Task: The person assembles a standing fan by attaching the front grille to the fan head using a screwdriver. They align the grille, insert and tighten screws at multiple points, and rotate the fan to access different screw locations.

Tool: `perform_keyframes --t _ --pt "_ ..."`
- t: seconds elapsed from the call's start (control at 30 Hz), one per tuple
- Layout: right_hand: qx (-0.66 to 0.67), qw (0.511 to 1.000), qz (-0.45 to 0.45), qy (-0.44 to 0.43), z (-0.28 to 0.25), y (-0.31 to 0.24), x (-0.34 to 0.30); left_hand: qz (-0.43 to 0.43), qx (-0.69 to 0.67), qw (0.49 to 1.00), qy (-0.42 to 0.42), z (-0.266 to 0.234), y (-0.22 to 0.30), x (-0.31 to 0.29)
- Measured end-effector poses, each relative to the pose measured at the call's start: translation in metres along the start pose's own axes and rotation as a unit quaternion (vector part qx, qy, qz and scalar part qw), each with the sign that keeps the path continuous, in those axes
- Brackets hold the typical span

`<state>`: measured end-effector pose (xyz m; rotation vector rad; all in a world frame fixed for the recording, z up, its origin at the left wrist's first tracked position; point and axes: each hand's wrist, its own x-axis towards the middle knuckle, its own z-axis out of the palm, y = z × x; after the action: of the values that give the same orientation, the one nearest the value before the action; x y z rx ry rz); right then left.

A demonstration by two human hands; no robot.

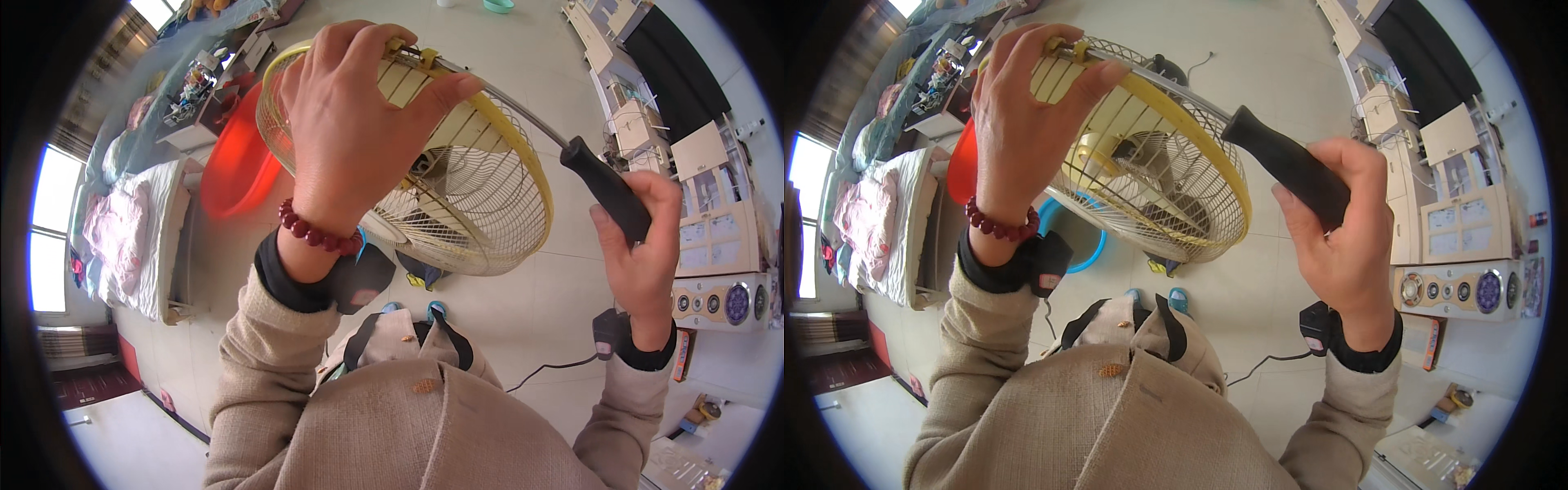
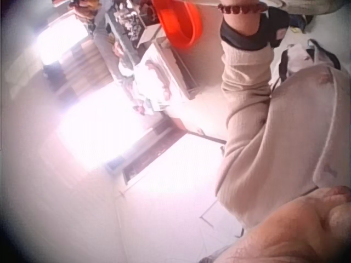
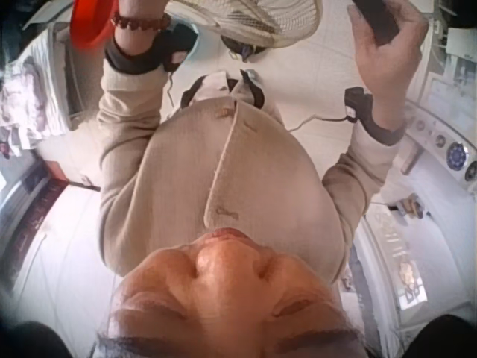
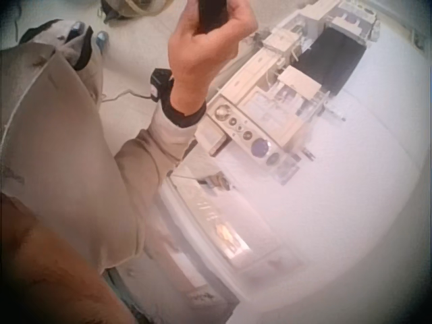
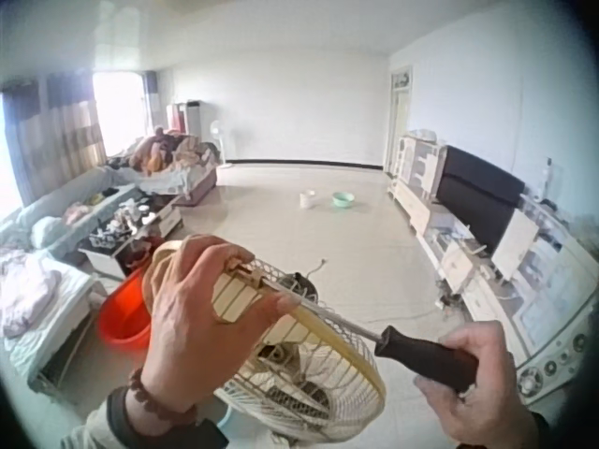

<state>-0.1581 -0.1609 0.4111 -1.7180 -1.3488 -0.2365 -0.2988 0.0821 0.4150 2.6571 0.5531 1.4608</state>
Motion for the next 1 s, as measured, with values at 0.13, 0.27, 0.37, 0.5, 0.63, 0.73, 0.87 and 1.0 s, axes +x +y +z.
perform_keyframes --t 0.13,0.27,0.37,0.5,0.63,0.73,0.87,1.0 --pt "-0.102 0.994 -0.042 -0.010 -0.001 0.005 0.002 -0.002 0.005 1.000 0.001 -0.001 0.002 0.000" --pt "0.051 0.983 0.152 -0.084 -0.016 -0.007 0.006 -0.007 -0.002 1.000 -0.008 -0.002 0.003 0.001" --pt "0.301 0.887 0.313 -0.155 -0.024 -0.008 0.011 -0.026 -0.007 0.999 -0.036 -0.002 0.003 0.000" --pt "-0.023 0.993 0.081 -0.080 -0.013 -0.002 0.007 -0.007 -0.008 1.000 -0.019 0.000 0.001 0.001" --pt "-0.236 0.949 -0.211 0.011 0.006 0.007 0.009 -0.016 -0.013 1.000 -0.009 -0.001 0.005 0.004" --pt "-0.192 0.961 -0.197 0.024 0.015 0.002 0.011 -0.012 -0.048 0.998 0.025 -0.001 0.007 0.008" --pt "0.219 0.936 0.247 -0.121 -0.001 -0.014 0.017 -0.032 -0.041 0.999 0.010 -0.004 0.007 0.008" --pt "0.349 0.837 0.378 -0.186 -0.009 -0.015 0.024 -0.041 -0.045 0.998 0.008 -0.007 0.005 0.007"
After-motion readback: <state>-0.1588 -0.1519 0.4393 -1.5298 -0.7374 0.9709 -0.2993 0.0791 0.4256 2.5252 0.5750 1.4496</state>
